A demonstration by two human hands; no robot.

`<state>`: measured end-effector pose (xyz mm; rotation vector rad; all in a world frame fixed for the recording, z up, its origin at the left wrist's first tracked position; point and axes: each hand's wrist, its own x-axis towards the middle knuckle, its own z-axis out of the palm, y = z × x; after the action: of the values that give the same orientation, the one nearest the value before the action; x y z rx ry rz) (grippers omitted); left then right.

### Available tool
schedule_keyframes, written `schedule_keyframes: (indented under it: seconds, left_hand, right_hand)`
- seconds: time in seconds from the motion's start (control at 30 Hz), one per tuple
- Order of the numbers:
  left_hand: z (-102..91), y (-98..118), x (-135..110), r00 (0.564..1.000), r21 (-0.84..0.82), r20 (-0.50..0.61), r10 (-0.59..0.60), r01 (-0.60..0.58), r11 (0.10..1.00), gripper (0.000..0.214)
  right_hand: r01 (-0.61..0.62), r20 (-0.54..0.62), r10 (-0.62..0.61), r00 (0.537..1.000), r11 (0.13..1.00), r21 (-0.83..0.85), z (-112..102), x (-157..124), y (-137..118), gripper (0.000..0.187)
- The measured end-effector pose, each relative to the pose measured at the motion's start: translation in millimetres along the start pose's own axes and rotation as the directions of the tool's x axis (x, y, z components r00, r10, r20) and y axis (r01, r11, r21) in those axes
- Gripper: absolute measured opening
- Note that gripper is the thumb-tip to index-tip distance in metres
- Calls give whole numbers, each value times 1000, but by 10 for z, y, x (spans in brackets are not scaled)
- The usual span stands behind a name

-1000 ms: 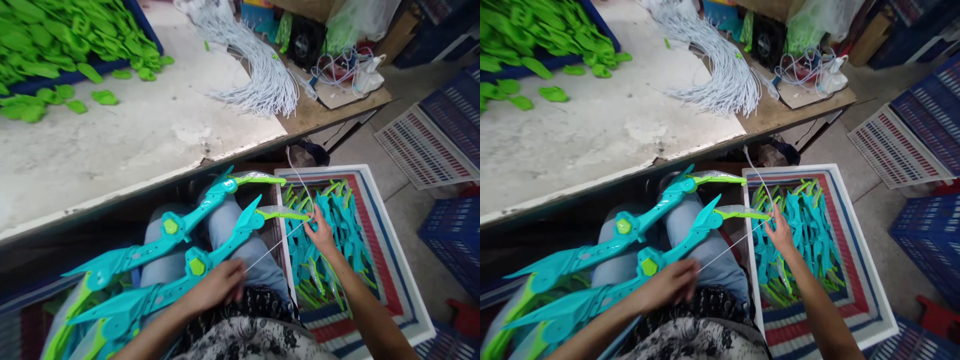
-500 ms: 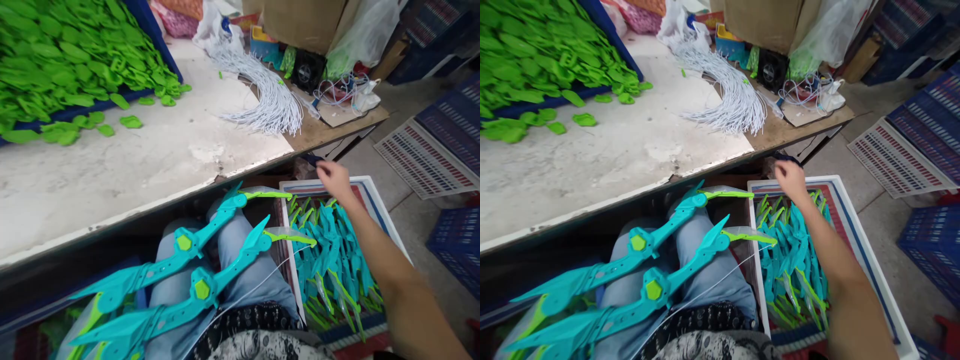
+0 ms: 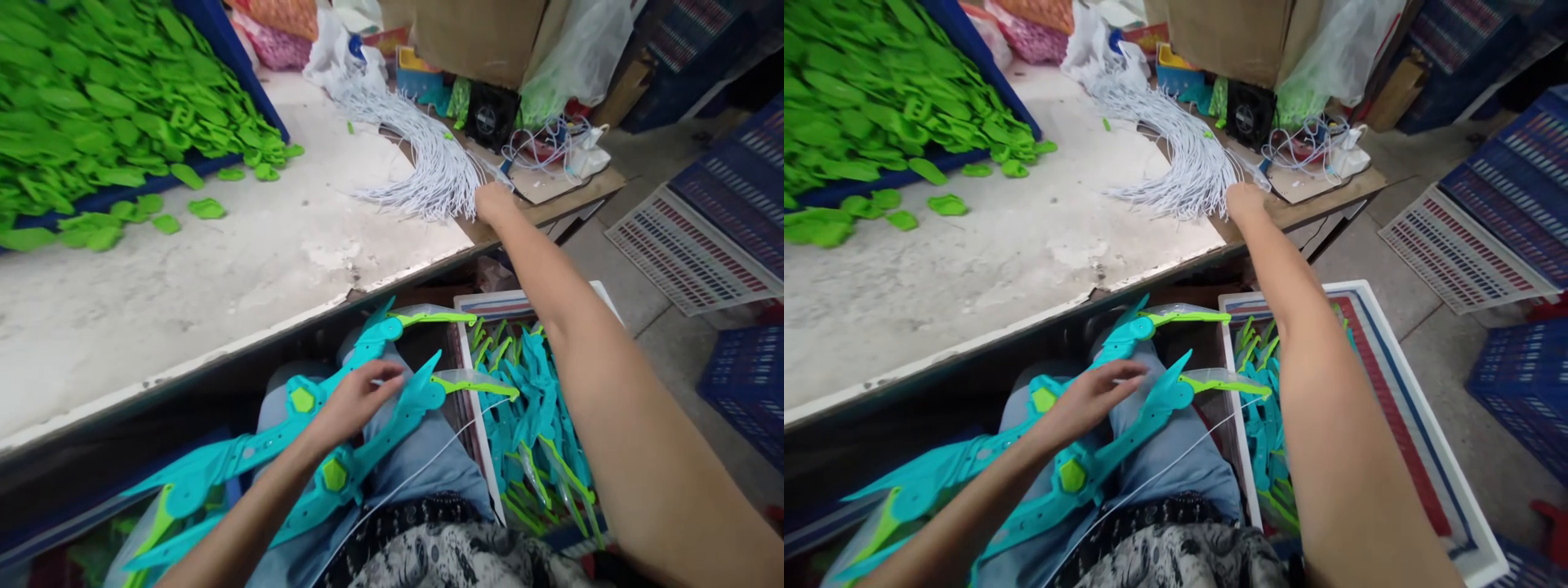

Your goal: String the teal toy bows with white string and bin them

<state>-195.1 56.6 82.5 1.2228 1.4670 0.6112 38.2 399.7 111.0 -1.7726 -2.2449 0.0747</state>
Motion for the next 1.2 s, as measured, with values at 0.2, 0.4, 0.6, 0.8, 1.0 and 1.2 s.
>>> schedule_keyframes:
  seconds: [0.2,0.4,0.6,0.8,1.0,1.2]
  left_hand:
    - [495,-158,731,968,-388,104,-229,251,887,20]
    - [813,-149,1183,899,-621,339,-276,434,652,8]
    - [1019,-125,1416,888,-636,406,-215,443,632,4]
    - [1039,-151,1477,874,-633,446,-193,460,622,8]
    - [1045,-130,1473,871,-639,447,-201,469,609,9]
    - [1045,-77,1452,873,-645,433,-224,473,600,18]
  right_hand:
    - [-163,225,128,966,976,144,-324,-1032,216,8]
    - [-415,423,96,901,472,778,155,-2658,190,22]
    - [-285,115,296,948,635,718,508,-2781,20,20]
    - [-60,-61,107,992,848,527,551,-2667,39,14]
    - [181,-183,-119,976,911,371,568,-2662,63,15]
    - [264,-174,-223,959,925,271,539,-2646,76,16]
